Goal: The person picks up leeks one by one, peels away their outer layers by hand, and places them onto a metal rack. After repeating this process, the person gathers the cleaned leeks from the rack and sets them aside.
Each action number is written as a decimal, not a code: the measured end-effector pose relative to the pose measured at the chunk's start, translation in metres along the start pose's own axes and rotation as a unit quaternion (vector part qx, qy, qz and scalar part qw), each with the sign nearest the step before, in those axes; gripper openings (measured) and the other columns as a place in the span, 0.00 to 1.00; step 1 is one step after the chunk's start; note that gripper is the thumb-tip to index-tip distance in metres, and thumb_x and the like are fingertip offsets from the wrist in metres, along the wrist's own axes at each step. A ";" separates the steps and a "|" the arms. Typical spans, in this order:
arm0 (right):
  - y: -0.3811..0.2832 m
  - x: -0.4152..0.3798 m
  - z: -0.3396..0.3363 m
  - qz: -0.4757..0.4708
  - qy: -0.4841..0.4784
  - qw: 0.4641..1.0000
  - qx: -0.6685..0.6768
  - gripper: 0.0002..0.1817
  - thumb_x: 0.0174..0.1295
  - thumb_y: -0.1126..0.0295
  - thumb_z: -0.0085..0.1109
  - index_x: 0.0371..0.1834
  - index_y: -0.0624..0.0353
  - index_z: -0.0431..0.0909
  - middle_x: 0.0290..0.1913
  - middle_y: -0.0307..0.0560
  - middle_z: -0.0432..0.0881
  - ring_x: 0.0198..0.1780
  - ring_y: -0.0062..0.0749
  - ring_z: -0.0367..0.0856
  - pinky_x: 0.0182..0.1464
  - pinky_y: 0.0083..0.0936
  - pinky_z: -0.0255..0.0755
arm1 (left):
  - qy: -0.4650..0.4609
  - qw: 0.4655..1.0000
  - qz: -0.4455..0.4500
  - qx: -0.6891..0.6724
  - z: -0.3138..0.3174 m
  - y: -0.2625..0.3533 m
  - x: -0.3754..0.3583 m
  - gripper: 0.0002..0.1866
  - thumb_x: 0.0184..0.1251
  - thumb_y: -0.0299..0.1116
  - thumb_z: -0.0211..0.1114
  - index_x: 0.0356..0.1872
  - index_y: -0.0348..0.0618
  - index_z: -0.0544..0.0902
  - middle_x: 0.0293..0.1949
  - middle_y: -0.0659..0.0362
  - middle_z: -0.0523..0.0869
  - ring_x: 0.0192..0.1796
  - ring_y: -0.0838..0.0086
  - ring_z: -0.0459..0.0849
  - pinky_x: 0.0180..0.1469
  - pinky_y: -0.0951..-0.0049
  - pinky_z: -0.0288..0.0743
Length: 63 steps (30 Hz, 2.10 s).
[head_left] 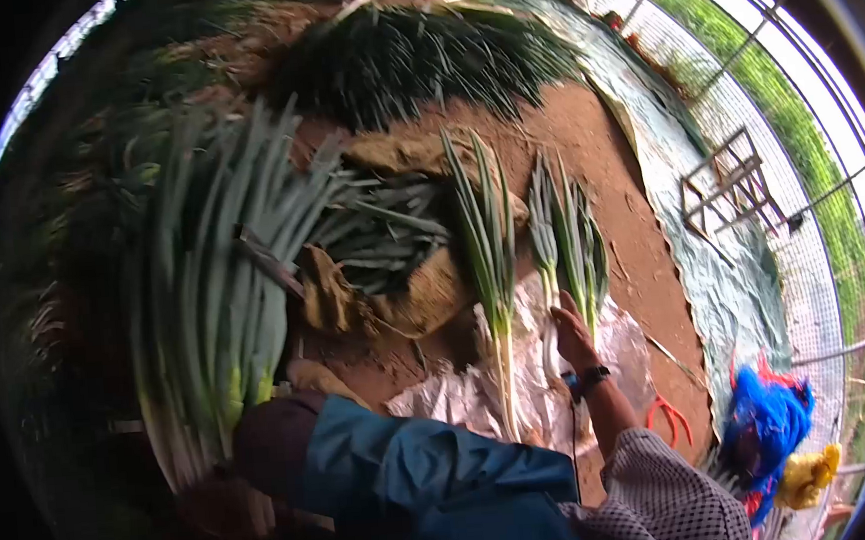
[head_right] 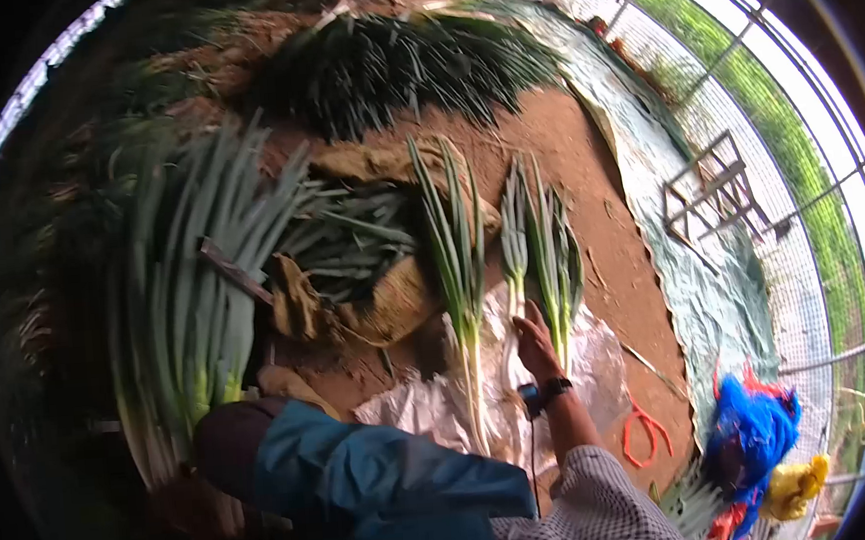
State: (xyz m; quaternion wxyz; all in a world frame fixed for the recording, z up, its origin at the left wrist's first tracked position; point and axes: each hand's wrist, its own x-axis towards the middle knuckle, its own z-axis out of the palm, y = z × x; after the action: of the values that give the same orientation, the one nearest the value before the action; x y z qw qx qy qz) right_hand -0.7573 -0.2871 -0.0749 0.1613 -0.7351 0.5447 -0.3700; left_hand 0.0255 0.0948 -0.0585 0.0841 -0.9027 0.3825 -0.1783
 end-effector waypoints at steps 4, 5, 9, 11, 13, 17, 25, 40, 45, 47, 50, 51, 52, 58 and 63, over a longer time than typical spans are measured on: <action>-0.048 0.073 -0.024 0.282 0.013 0.808 0.518 0.30 0.70 0.64 0.57 0.73 0.62 0.66 0.71 0.52 0.70 0.70 0.41 0.70 0.67 0.34 0.72 | -0.183 0.954 -0.079 0.225 0.053 0.008 0.007 0.36 0.75 0.59 0.53 0.78 0.58 0.60 0.79 0.50 0.58 0.78 0.47 0.59 0.75 0.43 0.59; -0.027 0.077 -0.016 0.118 0.015 0.879 0.461 0.29 0.65 0.68 0.65 0.69 0.61 0.70 0.67 0.52 0.74 0.65 0.41 0.75 0.61 0.34 0.79 | -0.276 0.897 -0.021 0.346 0.073 0.012 0.016 0.38 0.75 0.61 0.53 0.80 0.59 0.58 0.80 0.50 0.56 0.78 0.47 0.57 0.75 0.42 0.59; -0.142 0.137 -0.059 0.148 0.030 0.944 0.292 0.29 0.53 0.71 0.78 0.58 0.59 0.77 0.56 0.49 0.85 0.60 0.38 0.81 0.62 0.36 0.74 | -0.103 0.981 -0.164 -0.026 0.026 0.031 0.004 0.28 0.74 0.50 0.53 0.69 0.50 0.68 0.71 0.47 0.67 0.73 0.49 0.66 0.73 0.49 0.62; -0.139 0.158 -0.063 0.017 -0.040 0.999 -0.012 0.26 0.63 0.67 0.67 0.64 0.58 0.73 0.53 0.50 0.85 0.53 0.39 0.84 0.57 0.36 0.77 | -0.055 0.978 -0.170 -0.106 0.016 0.038 0.004 0.23 0.73 0.44 0.53 0.64 0.46 0.72 0.66 0.46 0.72 0.70 0.50 0.70 0.72 0.52 0.64; -0.161 0.169 -0.071 0.005 -0.064 0.994 0.089 0.26 0.67 0.65 0.62 0.66 0.60 0.70 0.52 0.52 0.85 0.51 0.39 0.86 0.55 0.36 0.79 | -0.022 0.970 -0.176 -0.169 0.005 0.039 0.007 0.19 0.73 0.38 0.53 0.59 0.41 0.77 0.62 0.45 0.77 0.67 0.51 0.74 0.70 0.55 0.66; -0.190 0.178 -0.085 0.121 -0.070 0.891 0.432 0.28 0.67 0.67 0.61 0.68 0.64 0.67 0.51 0.55 0.86 0.49 0.37 0.87 0.50 0.31 0.82 | -0.094 0.927 -0.246 -0.266 -0.002 0.034 0.027 0.16 0.71 0.33 0.53 0.55 0.40 0.82 0.57 0.46 0.81 0.61 0.55 0.78 0.64 0.61 0.71; -0.212 0.153 -0.059 0.004 -0.202 0.958 -0.206 0.21 0.53 0.47 0.73 0.42 0.49 0.89 0.36 0.53 0.86 0.44 0.50 0.84 0.47 0.44 0.74 | 0.038 0.891 -0.259 -0.371 -0.042 0.043 0.026 0.15 0.71 0.29 0.55 0.51 0.28 0.81 0.52 0.37 0.81 0.56 0.43 0.77 0.61 0.48 0.70; -0.371 0.187 0.021 -0.088 -0.208 0.942 0.250 0.11 0.65 0.66 0.69 0.41 0.63 0.81 0.24 0.45 0.73 0.27 0.23 0.69 0.30 0.29 0.67 | -0.074 0.629 0.162 -0.756 -0.349 0.287 0.100 0.25 0.74 0.40 0.64 0.66 0.38 0.72 0.56 0.51 0.84 0.58 0.71 0.81 0.60 0.72 0.73; -0.387 0.178 0.067 -0.306 -0.198 0.895 0.256 0.15 0.66 0.67 0.67 0.50 0.65 0.80 0.31 0.55 0.82 0.31 0.32 0.80 0.36 0.35 0.76 | -0.167 0.381 0.005 -0.909 -0.372 0.375 0.124 0.19 0.73 0.43 0.66 0.51 0.35 0.77 0.41 0.53 0.86 0.45 0.71 0.83 0.47 0.71 0.77; -0.389 0.175 0.061 -0.272 -0.250 0.883 0.289 0.17 0.68 0.66 0.65 0.54 0.65 0.79 0.32 0.56 0.82 0.32 0.30 0.81 0.36 0.35 0.76 | -0.160 0.313 -0.061 -0.934 -0.389 0.374 0.119 0.16 0.72 0.43 0.65 0.44 0.37 0.79 0.33 0.54 0.86 0.38 0.68 0.85 0.40 0.68 0.81; -0.365 0.154 0.061 -0.130 -0.339 0.891 0.274 0.19 0.74 0.58 0.58 0.56 0.64 0.80 0.31 0.55 0.81 0.30 0.25 0.77 0.36 0.27 0.73 | -0.168 0.287 -0.114 -0.936 -0.373 0.394 0.114 0.13 0.73 0.40 0.65 0.41 0.39 0.77 0.27 0.57 0.82 0.29 0.66 0.84 0.33 0.65 0.82; -0.342 0.146 0.073 -0.086 -0.371 0.892 0.245 0.21 0.74 0.55 0.57 0.53 0.64 0.82 0.31 0.53 0.82 0.30 0.24 0.78 0.36 0.26 0.73 | -0.185 0.272 -0.141 -0.934 -0.368 0.399 0.112 0.13 0.72 0.39 0.65 0.41 0.39 0.77 0.26 0.57 0.81 0.28 0.67 0.83 0.33 0.64 0.82; -0.331 0.136 0.067 -0.040 -0.412 0.865 0.283 0.22 0.74 0.52 0.56 0.53 0.63 0.82 0.32 0.50 0.84 0.31 0.24 0.79 0.36 0.26 0.74 | -0.193 0.281 -0.138 -0.930 -0.357 0.406 0.110 0.12 0.72 0.38 0.66 0.39 0.40 0.76 0.25 0.58 0.80 0.26 0.67 0.83 0.32 0.64 0.82; -0.279 0.068 0.030 0.028 -0.464 0.814 0.347 0.26 0.74 0.49 0.56 0.57 0.65 0.81 0.39 0.38 0.87 0.42 0.24 0.84 0.49 0.26 0.78 | -0.209 0.269 -0.134 -0.931 -0.338 0.401 0.126 0.14 0.75 0.39 0.62 0.37 0.37 0.75 0.23 0.57 0.80 0.26 0.66 0.83 0.32 0.63 0.85; -0.316 0.106 0.009 0.141 -0.441 0.813 0.352 0.23 0.74 0.50 0.56 0.44 0.63 0.81 0.33 0.38 0.83 0.35 0.20 0.79 0.36 0.23 0.73 | -0.233 0.331 -0.021 -0.914 -0.355 0.411 0.111 0.19 0.80 0.47 0.54 0.40 0.38 0.76 0.33 0.51 0.87 0.34 0.63 0.87 0.38 0.64 0.84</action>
State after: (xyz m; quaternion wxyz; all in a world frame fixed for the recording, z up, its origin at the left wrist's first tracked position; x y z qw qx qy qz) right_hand -0.5215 -0.2743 0.1599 0.6825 -0.6275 0.3454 -0.1456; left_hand -0.3114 -0.2752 0.1791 -0.7122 -0.4253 0.2511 0.4988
